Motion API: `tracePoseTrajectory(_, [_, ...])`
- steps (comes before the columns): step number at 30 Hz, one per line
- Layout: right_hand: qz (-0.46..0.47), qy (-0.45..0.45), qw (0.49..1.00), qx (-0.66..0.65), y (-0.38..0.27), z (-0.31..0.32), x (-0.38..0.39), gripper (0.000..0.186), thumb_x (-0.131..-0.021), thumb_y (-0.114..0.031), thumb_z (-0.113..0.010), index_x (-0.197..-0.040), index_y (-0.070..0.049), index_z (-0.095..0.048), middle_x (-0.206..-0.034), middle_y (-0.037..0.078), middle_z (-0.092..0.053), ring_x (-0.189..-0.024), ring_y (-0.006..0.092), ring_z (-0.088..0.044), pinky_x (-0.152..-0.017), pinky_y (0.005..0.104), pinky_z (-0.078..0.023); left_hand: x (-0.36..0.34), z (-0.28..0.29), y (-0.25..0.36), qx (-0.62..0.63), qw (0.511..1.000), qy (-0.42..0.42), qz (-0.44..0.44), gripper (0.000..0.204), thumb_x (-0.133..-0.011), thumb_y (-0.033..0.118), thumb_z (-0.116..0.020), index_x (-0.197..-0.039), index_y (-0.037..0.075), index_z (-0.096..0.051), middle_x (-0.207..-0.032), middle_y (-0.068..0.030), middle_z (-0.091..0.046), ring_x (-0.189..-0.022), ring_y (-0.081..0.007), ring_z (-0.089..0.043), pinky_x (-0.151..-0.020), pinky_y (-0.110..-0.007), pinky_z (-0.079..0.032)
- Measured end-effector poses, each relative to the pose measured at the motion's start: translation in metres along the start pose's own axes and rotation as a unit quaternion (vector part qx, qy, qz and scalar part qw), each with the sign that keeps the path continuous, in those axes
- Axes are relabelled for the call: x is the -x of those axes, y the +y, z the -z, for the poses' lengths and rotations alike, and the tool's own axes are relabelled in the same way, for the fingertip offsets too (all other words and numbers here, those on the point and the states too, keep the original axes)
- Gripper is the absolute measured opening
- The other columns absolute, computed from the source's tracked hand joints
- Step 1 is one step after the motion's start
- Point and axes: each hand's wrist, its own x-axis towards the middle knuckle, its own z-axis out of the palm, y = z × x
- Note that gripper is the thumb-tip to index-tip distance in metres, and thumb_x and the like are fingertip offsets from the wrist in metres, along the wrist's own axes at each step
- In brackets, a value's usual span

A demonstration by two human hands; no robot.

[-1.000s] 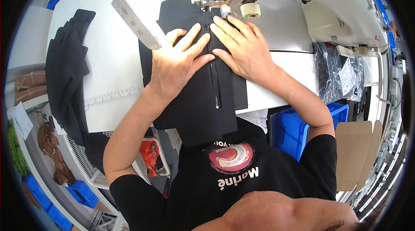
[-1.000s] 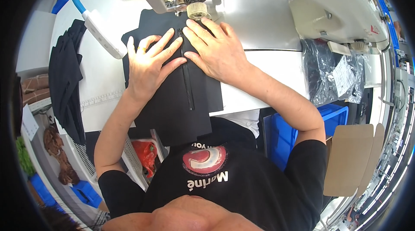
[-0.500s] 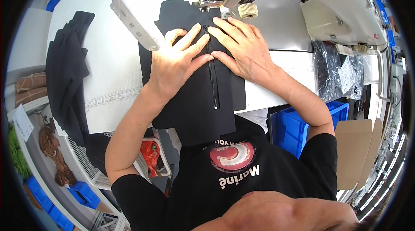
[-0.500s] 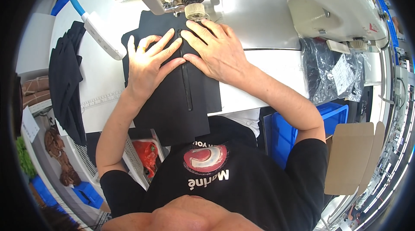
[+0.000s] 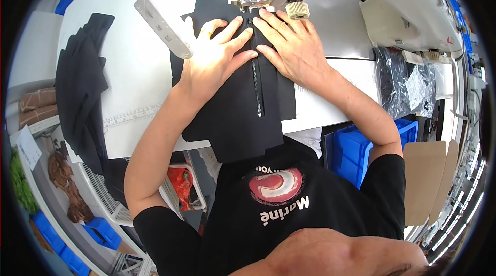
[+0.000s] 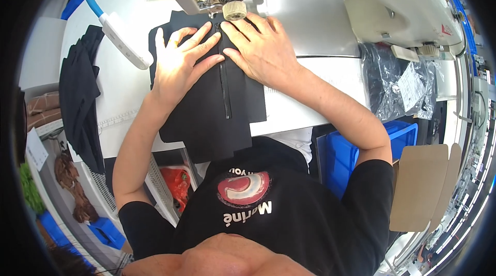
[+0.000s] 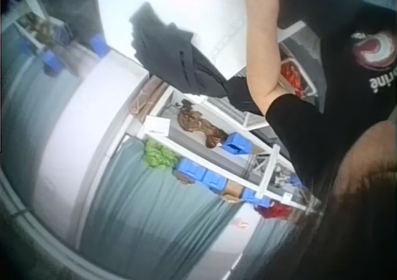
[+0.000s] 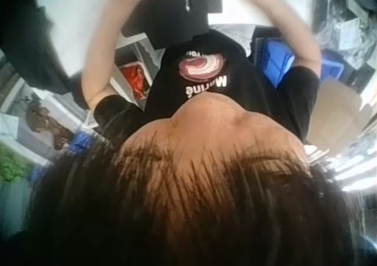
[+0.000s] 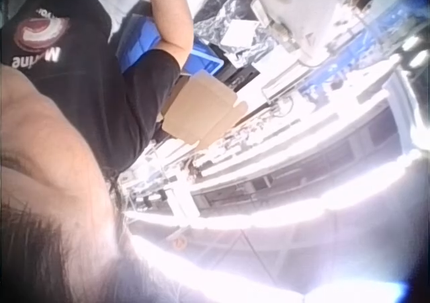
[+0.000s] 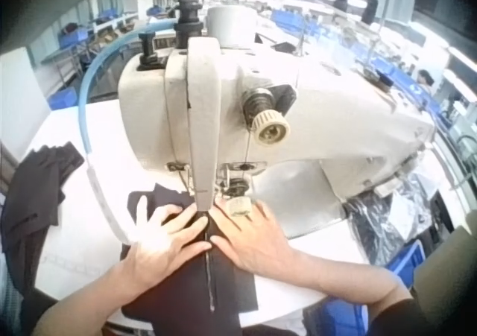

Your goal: The recorder is sewing a zipper onto a black fabric panel using an industrial sewing machine.

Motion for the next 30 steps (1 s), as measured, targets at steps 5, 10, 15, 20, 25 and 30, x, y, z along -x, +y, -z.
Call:
tracePoseTrajectory(5, [0.000, 0.004, 1.000, -0.025, 0.006, -0.001, -0.006, 0.045, -0.086, -0.034, -0.064, -0.123, -0.008, -0.061, -0.116, 0.006, -0.063, -0.113, 0.0245, -0.053, -0.093, 0.0429, -0.041, -0.005, -0.002, -0.005, -0.029, 0.999, -0.019, 0.009, 0.040, -0.075, 0.031, -0.077, -0.109, 0.010, -0.069, -0.116, -0.0068, -0.066, -0.102, -0.0271, -0.058, -0.082, -0.034, -0.052])
tracePoseTrajectory(10, [0.010, -0.014, 0.999, -0.033, 0.008, -0.002, -0.005, 0.045, -0.086, -0.033, -0.064, -0.124, -0.008, -0.061, -0.113, 0.008, -0.065, -0.112, 0.0261, -0.053, -0.093, 0.0434, -0.041, -0.002, -0.003, -0.002, -0.024, 0.999, -0.004, 0.023, 0.041, -0.076, 0.034, -0.076, -0.110, 0.012, -0.069, -0.117, -0.0054, -0.067, -0.104, -0.0256, -0.058, -0.093, -0.040, -0.045])
tracePoseTrajectory(15, [0.001, 0.004, 0.999, -0.033, 0.008, -0.004, -0.003, 0.045, -0.086, -0.034, -0.064, -0.124, -0.009, -0.061, -0.110, 0.008, -0.066, -0.112, 0.0271, -0.053, -0.092, 0.0439, -0.041, -0.003, -0.005, -0.004, -0.043, 0.998, -0.030, 0.044, 0.042, -0.076, 0.040, -0.074, -0.111, 0.017, -0.070, -0.118, -0.0021, -0.067, -0.104, -0.0225, -0.057, -0.104, -0.050, -0.029])
tracePoseTrajectory(20, [-0.001, 0.010, 0.999, -0.043, 0.014, -0.008, -0.007, 0.045, -0.086, -0.035, -0.064, -0.123, -0.009, -0.061, -0.109, 0.009, -0.066, -0.112, 0.0274, -0.053, -0.093, 0.0439, -0.041, -0.002, -0.009, -0.005, -0.056, 0.997, -0.024, 0.044, 0.042, -0.075, 0.041, -0.074, -0.110, 0.018, -0.071, -0.117, -0.0010, -0.067, -0.104, -0.0210, -0.057, -0.102, -0.049, -0.031])
tracePoseTrajectory(25, [0.001, -0.063, 0.996, -0.067, 0.013, 0.018, -0.006, 0.041, -0.085, -0.031, -0.066, -0.121, -0.009, -0.063, -0.112, 0.009, -0.066, -0.111, 0.0263, -0.055, -0.094, 0.0416, -0.040, -0.003, -0.009, -0.005, -0.058, 0.997, -0.018, 0.046, 0.041, -0.075, 0.042, -0.074, -0.109, 0.020, -0.071, -0.116, 0.0005, -0.067, -0.103, -0.0199, -0.057, -0.102, -0.049, -0.031])
tracePoseTrajectory(30, [0.010, 0.205, 0.978, 0.018, 0.093, 0.145, 0.059, 0.040, -0.093, -0.032, -0.051, -0.116, -0.001, -0.062, -0.116, 0.012, -0.065, -0.102, 0.0266, -0.062, -0.091, 0.0421, -0.044, -0.005, -0.006, -0.004, -0.077, 0.995, -0.037, 0.054, 0.042, -0.075, 0.044, -0.073, -0.109, 0.020, -0.071, -0.116, 0.0026, -0.067, -0.103, -0.0193, -0.056, -0.102, -0.049, -0.033])
